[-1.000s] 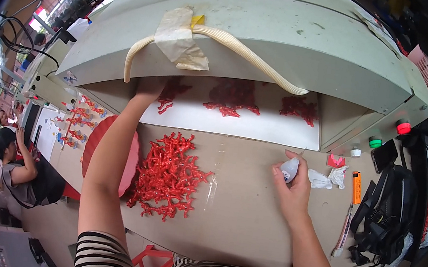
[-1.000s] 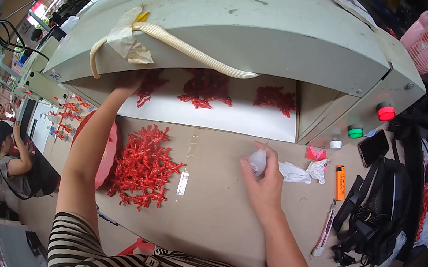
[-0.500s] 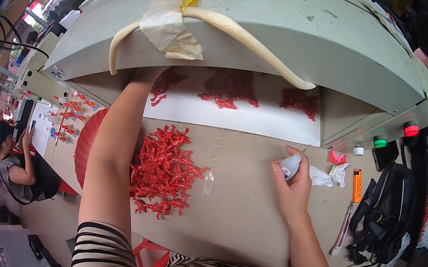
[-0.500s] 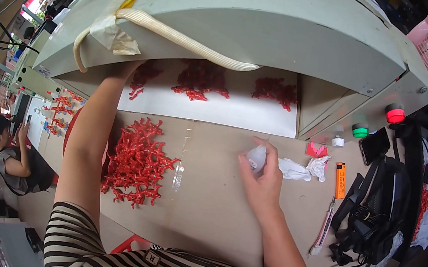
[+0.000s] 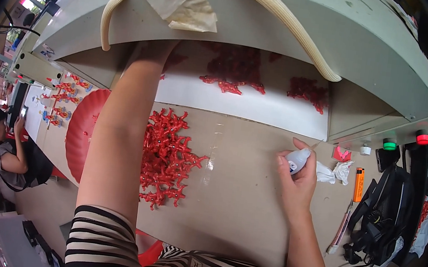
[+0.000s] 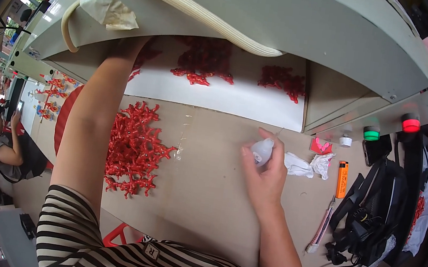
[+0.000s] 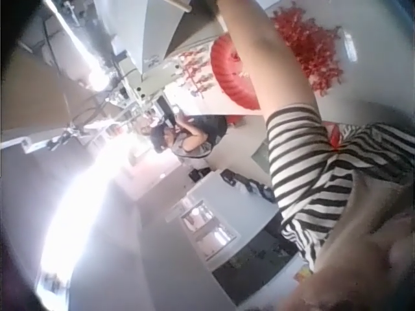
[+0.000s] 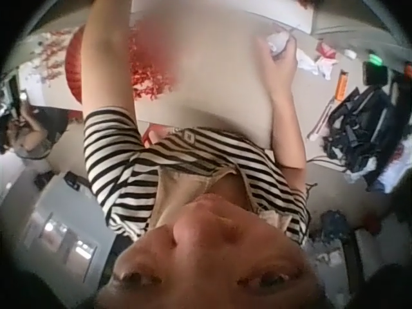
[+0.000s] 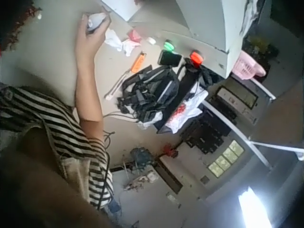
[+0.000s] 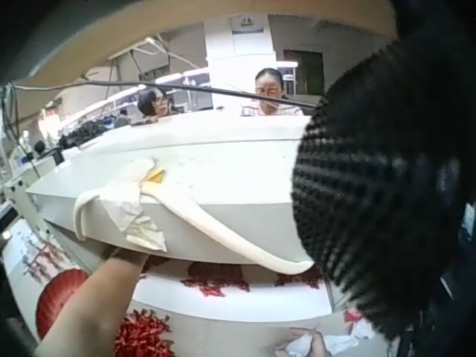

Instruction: The person glues small red plastic parts together by hand, using a glue bottle to apply adhesive.

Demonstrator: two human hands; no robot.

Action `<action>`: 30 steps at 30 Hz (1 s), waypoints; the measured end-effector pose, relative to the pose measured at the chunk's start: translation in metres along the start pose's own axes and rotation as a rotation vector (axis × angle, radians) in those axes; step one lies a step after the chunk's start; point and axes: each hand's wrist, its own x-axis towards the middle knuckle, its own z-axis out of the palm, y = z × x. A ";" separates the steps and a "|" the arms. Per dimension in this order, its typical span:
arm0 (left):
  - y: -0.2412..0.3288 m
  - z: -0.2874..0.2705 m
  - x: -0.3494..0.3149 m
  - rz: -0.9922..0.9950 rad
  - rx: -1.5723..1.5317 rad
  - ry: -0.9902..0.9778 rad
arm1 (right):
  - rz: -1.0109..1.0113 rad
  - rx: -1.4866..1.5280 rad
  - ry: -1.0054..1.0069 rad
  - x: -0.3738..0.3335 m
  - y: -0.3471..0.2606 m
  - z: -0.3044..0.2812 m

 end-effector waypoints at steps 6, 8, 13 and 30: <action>-0.023 0.023 0.003 -0.143 -0.213 -0.040 | -0.036 -0.014 0.000 -0.002 0.001 0.002; -0.039 0.023 -0.014 -0.171 -0.304 -0.067 | -0.031 -0.007 0.009 -0.002 0.001 -0.001; -0.097 -0.005 -0.042 -0.235 -0.465 -0.127 | -0.032 -0.003 -0.012 -0.001 0.001 0.001; -0.026 -0.076 -0.027 -0.551 -0.620 -0.755 | -0.063 -0.047 0.010 0.000 0.006 0.000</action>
